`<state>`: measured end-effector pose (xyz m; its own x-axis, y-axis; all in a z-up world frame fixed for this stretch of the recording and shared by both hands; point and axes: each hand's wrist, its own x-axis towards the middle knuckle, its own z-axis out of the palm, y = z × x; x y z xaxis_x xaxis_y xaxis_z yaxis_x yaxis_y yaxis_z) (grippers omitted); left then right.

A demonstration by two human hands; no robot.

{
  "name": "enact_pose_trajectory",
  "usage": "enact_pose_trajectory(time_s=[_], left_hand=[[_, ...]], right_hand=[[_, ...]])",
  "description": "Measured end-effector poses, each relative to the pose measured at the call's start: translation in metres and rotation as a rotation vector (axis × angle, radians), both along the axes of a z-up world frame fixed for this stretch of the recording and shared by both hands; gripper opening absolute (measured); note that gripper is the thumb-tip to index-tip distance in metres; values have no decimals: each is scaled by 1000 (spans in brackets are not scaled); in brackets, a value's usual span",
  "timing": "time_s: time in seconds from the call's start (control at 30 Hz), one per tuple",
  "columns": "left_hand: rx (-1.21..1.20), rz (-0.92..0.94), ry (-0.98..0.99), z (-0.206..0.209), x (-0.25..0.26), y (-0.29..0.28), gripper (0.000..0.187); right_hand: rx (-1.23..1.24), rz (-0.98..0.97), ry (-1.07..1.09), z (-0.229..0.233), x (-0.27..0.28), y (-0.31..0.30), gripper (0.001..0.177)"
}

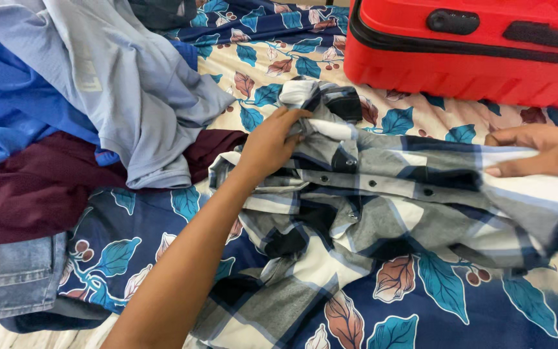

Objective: The person folds a plaid shirt on a bed. They button the shirt, fold the sleeves inward, fold the sides toward the center, and then fold the shirt in half before placing it aside.

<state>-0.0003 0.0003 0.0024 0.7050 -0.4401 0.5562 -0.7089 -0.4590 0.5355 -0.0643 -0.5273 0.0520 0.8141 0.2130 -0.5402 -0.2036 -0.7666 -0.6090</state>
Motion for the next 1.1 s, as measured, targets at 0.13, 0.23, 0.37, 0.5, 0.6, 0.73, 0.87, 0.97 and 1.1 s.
enact_pose_trajectory(time_s=[0.13, 0.23, 0.37, 0.5, 0.6, 0.73, 0.87, 0.97, 1.1], left_hand=[[-61, 156, -68, 15, 10, 0, 45], [-112, 325, -195, 26, 24, -1, 45], [-31, 335, -272, 26, 37, -5, 58], [134, 142, -68, -3, 14, -15, 63], [218, 75, -38, -28, -16, -21, 71], [303, 89, -113, -41, -37, -18, 77], [294, 72, -97, -42, -34, -12, 72], [312, 32, -94, -42, -29, -8, 69], [351, -26, -74, -39, -17, 10, 66]], right_hand=[[-303, -179, -204, 34, 30, 1, 47], [-639, -115, -785, 44, 40, 31, 57], [-751, -45, -1055, 25, 29, 103, 60], [-507, 136, -948, -5, 3, 182, 62], [-509, 276, -902, -33, -23, 228, 75], [-488, 235, -960, -56, -46, 245, 73], [-331, 186, -1016, -60, -59, 225, 62], [-395, 118, -1105, -58, -78, 202, 59], [-557, -6, -1103, -55, -114, 166, 60]])
